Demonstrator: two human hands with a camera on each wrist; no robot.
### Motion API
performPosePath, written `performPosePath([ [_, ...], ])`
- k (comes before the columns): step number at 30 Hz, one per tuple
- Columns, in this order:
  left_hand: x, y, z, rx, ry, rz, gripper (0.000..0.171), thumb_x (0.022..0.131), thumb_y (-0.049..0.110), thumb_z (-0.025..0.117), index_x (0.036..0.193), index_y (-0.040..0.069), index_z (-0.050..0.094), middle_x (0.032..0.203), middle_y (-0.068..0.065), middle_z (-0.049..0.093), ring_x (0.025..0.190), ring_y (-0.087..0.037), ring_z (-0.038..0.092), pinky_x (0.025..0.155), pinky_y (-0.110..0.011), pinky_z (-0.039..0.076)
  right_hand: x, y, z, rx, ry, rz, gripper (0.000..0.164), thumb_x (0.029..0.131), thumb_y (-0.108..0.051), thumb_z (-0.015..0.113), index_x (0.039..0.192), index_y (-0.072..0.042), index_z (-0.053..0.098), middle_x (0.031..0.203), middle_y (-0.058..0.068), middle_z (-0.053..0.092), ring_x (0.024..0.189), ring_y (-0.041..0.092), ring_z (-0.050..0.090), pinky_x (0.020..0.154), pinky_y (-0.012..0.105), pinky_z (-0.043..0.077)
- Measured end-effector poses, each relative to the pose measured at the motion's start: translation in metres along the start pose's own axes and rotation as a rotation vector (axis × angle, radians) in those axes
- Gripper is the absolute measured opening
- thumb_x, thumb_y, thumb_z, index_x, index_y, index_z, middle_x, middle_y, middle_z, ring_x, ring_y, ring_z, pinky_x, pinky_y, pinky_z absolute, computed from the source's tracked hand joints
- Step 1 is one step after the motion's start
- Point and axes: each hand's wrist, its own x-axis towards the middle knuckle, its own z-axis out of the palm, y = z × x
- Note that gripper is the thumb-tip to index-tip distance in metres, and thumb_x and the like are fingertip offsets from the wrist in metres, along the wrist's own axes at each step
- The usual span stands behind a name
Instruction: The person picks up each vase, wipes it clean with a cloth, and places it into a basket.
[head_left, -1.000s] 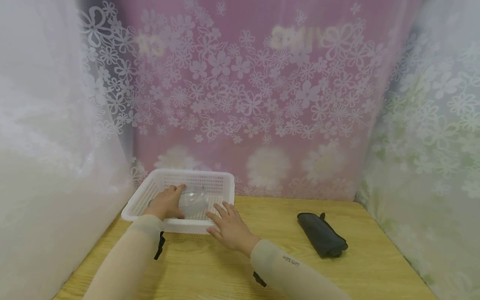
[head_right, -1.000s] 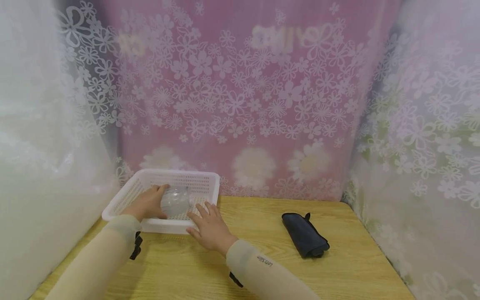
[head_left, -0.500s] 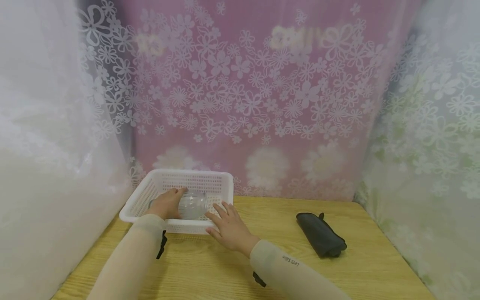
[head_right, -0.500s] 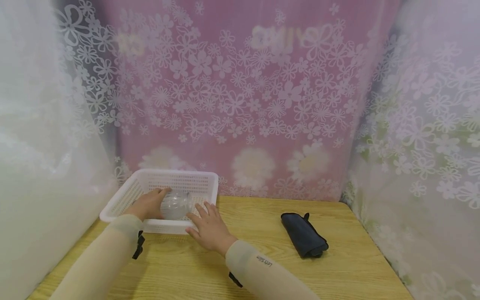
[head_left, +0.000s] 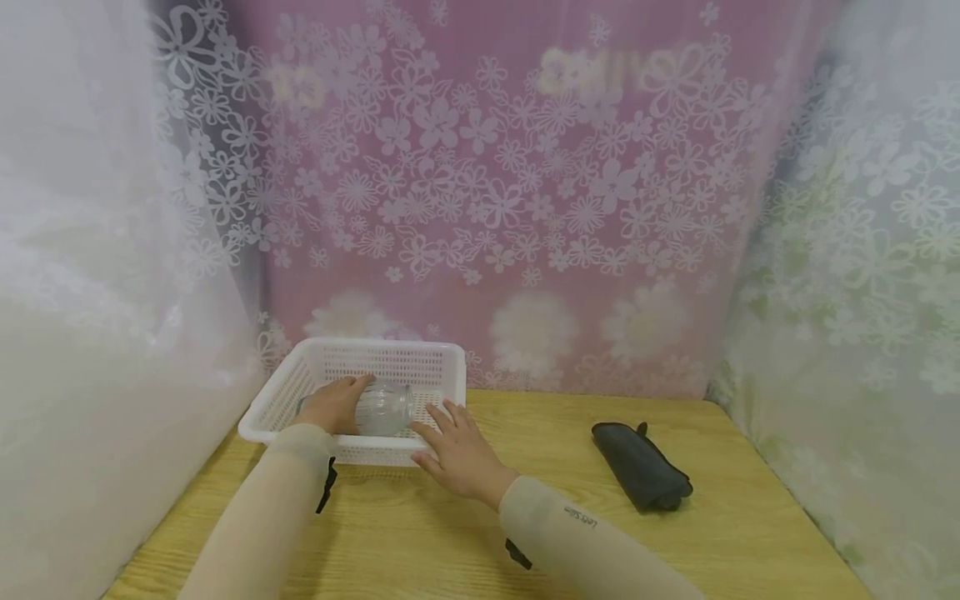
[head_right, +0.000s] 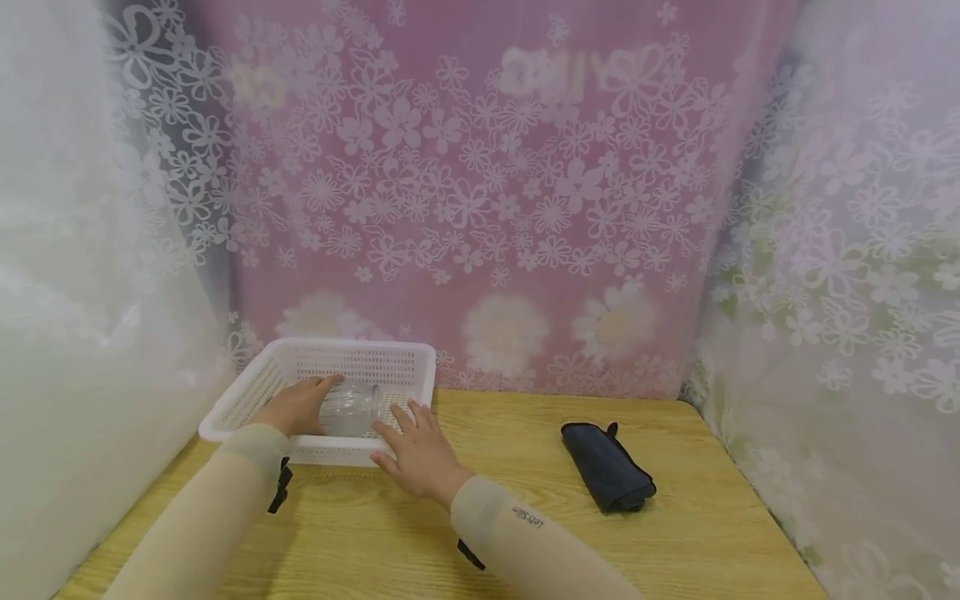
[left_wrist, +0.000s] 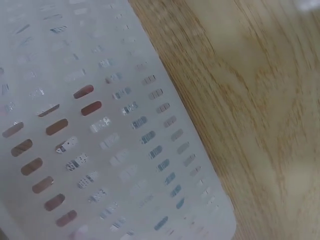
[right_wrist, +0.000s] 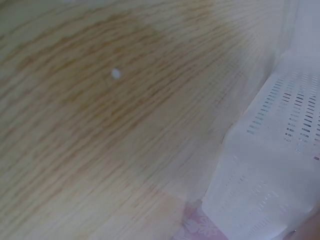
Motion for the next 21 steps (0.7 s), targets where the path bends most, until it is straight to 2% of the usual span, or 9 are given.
performPosePath([
  [12,-0.003,0.001,-0.002,-0.048,0.001,-0.005,0.104,0.067,0.02,0.095,0.153,0.008,0.039,0.143,-0.027,0.048,0.126,-0.047,0.05,0.1,-0.063,0.043,0.001,-0.002,0.0,-0.01,-0.009,0.005,0.055,0.106,-0.053,0.035,0.153,-0.026,0.043,0.161,0.012,0.031,0.149,0.039,0.022,0.119,0.055,0.02],
  [21,0.002,0.007,-0.011,-0.076,-0.079,-0.05,0.099,0.072,0.013,0.091,0.155,0.012,0.036,0.154,-0.026,0.037,0.136,-0.048,0.04,0.101,-0.064,0.041,0.002,0.001,0.002,-0.023,0.007,-0.007,0.056,0.106,-0.054,0.033,0.153,-0.026,0.043,0.161,0.011,0.031,0.148,0.04,0.023,0.118,0.056,0.021],
])
